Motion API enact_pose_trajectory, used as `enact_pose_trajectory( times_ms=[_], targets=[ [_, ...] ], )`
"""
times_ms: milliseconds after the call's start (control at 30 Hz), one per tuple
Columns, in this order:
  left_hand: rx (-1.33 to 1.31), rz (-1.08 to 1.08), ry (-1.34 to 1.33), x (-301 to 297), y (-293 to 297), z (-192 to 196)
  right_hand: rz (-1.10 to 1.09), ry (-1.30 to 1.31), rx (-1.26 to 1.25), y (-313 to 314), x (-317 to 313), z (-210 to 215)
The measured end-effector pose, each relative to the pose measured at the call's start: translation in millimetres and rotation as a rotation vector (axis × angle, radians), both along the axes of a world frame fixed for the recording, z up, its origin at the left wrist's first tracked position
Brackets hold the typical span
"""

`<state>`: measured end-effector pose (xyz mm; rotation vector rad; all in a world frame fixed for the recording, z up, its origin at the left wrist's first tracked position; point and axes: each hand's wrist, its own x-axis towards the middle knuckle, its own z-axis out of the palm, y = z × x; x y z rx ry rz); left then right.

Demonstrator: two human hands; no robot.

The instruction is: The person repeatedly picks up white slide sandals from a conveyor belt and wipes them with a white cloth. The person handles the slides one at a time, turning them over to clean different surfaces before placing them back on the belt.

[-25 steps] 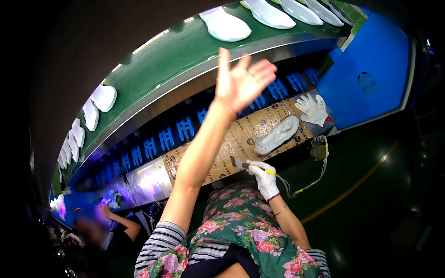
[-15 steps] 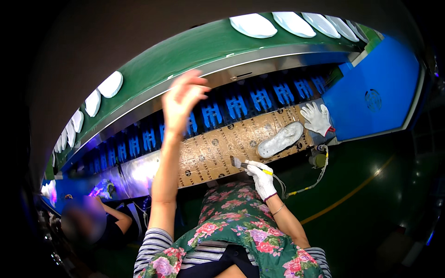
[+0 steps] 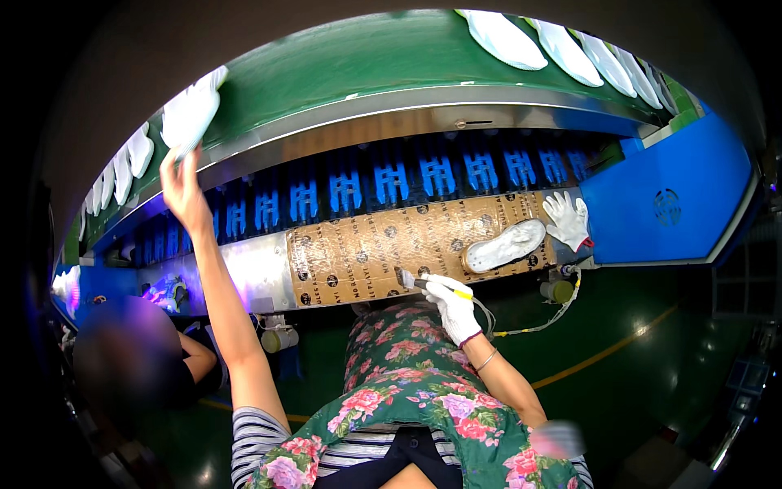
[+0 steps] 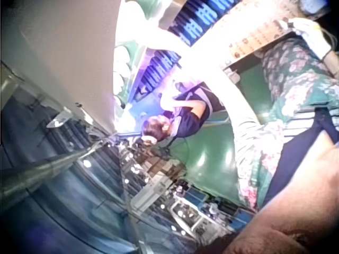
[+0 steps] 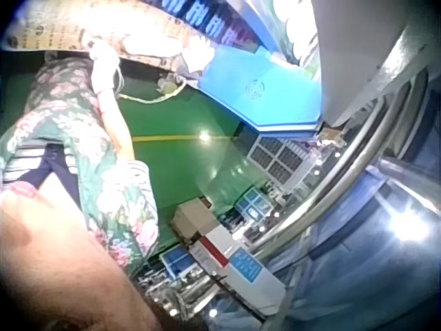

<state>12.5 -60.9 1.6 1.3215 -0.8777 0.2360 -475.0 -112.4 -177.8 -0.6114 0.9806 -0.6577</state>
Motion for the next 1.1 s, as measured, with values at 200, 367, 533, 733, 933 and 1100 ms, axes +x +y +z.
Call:
enact_pose_trajectory(
  times_ms=[200, 367, 533, 733, 933, 1100],
  targets=[
    [-0.357, 0.302, 0.083, -40.7, 127.1, 5.9, -0.091, -0.099, -0.053, -22.5, -3.1, 15.5],
    [-0.302, -0.096, 0.739, -86.3, 150.6, 4.4, -0.035, -0.266, -0.136, -44.0, 8.4, 60.8],
    [0.085, -0.570, 1.230, -147.2, 125.1, -98.4, 0.197, -0.293, -0.283, -16.9, 55.2, 138.2],
    [-0.314, -1.055, 1.800, -272.5, 116.5, -130.9, 0.556, -0.098, -0.723, -4.5, 95.3, 167.5],
    [-0.213, -1.171, 1.702, -295.8, 106.8, -102.6, 0.579, -0.001, -0.944, -7.2, 100.3, 161.4],
    [-0.274, -0.918, 1.561, -292.3, 85.2, -77.9, 0.498, -0.025, -1.502, -18.3, 123.9, 174.3]
  ],
)
